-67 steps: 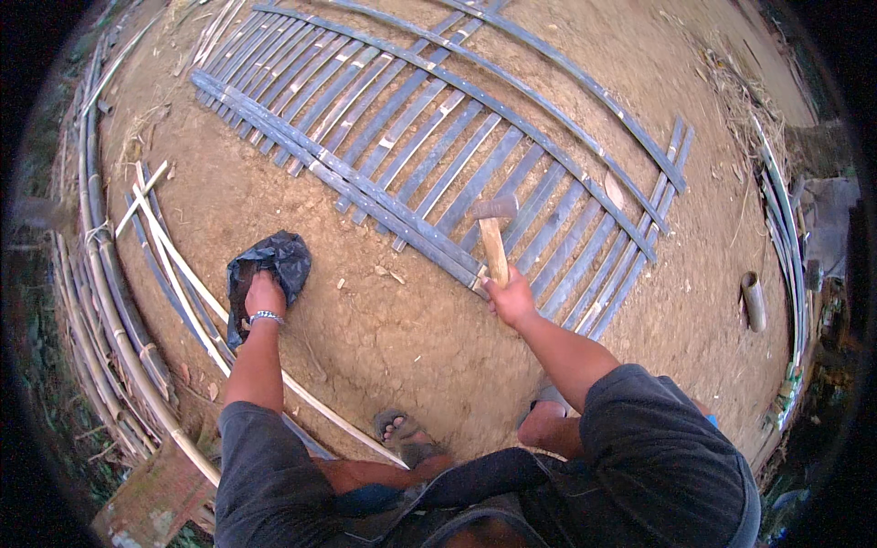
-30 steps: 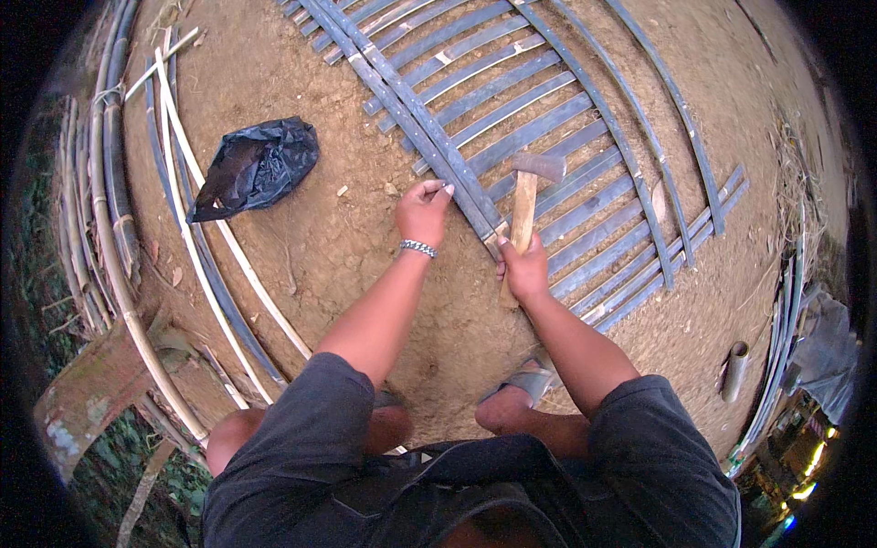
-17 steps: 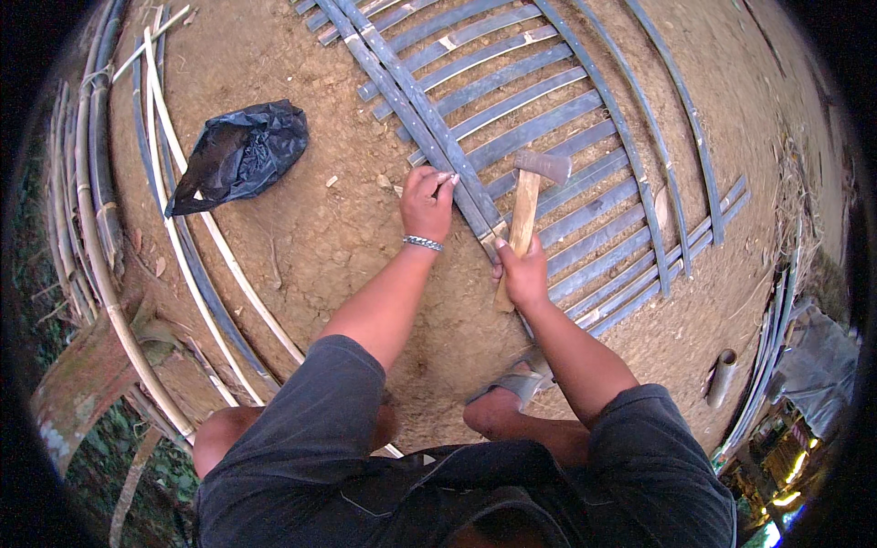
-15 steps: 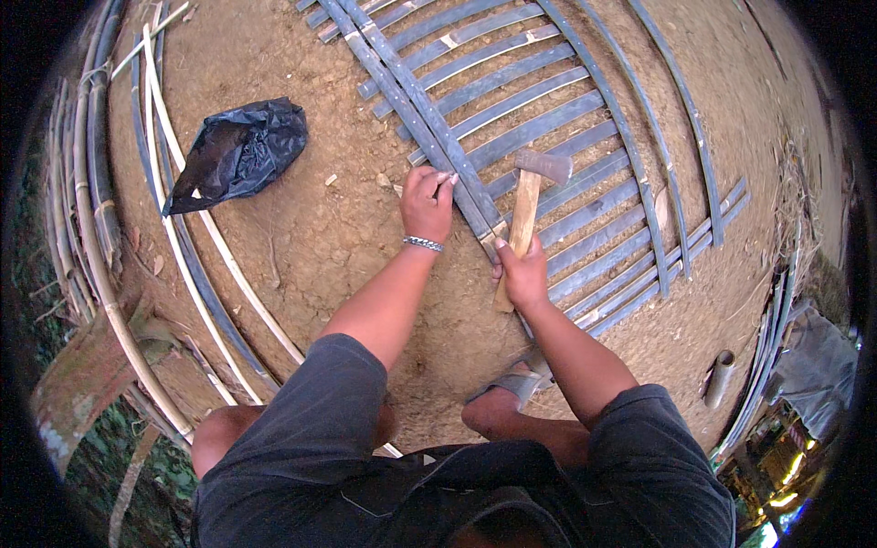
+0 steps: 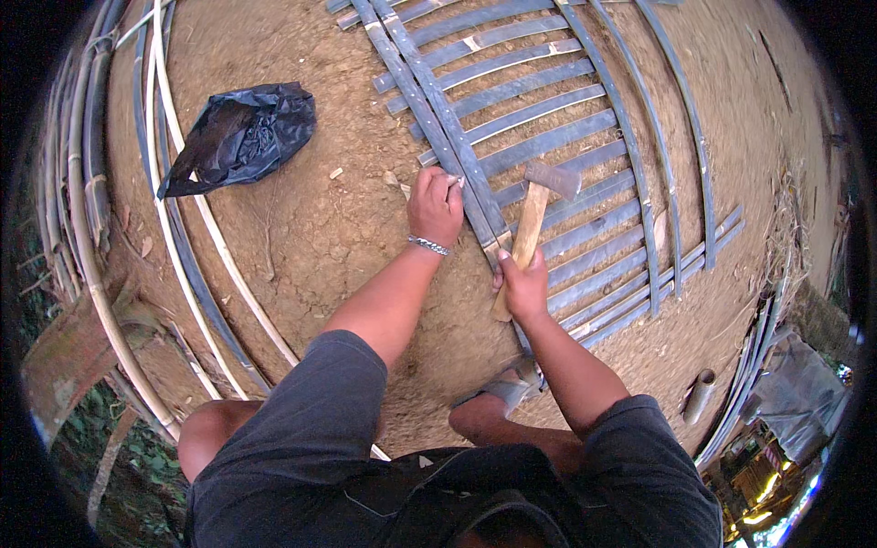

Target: The person uses a hammer to drive nails into a bamboo frame structure laid on the ground. They repeatedly pick up nails from a nearby black bag and secure the bamboo slats to the frame, working systematically along the length of the structure.

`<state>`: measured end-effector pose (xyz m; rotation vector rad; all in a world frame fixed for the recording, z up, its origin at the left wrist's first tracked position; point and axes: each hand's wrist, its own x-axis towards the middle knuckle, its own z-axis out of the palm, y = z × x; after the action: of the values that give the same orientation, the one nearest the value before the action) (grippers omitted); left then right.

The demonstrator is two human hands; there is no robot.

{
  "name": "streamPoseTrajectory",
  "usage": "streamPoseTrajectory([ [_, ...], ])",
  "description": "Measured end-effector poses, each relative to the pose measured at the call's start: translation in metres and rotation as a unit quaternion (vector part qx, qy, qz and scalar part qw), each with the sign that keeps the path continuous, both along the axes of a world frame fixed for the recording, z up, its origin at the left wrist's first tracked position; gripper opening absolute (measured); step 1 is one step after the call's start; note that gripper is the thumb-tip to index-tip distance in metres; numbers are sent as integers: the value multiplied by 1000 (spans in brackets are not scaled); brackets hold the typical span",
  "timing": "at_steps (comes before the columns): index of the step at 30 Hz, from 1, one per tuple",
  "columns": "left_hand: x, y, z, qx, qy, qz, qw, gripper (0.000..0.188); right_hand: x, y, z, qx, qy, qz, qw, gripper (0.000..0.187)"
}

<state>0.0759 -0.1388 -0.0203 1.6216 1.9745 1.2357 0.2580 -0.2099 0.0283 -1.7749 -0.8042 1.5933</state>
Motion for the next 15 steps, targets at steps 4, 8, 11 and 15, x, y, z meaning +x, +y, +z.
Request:
streamPoseTrajectory([
  [4, 2, -1, 2, -19, -32, 0, 999, 11, -1, 0, 7, 15, 1, 6, 1000, 26],
  [8, 0, 2, 4, -21, -19, 1, 1000, 10, 0, -1, 5, -7, 18, 11, 1000, 26],
  [11, 2, 1, 4, -33, -37, 3, 999, 10, 8, -6, 7, 20, -70, 87, 994, 32],
  [15, 0, 0, 5, -34, -45, 14, 998, 10, 13, 17, 38, 167, -303, 280, 896, 43],
])
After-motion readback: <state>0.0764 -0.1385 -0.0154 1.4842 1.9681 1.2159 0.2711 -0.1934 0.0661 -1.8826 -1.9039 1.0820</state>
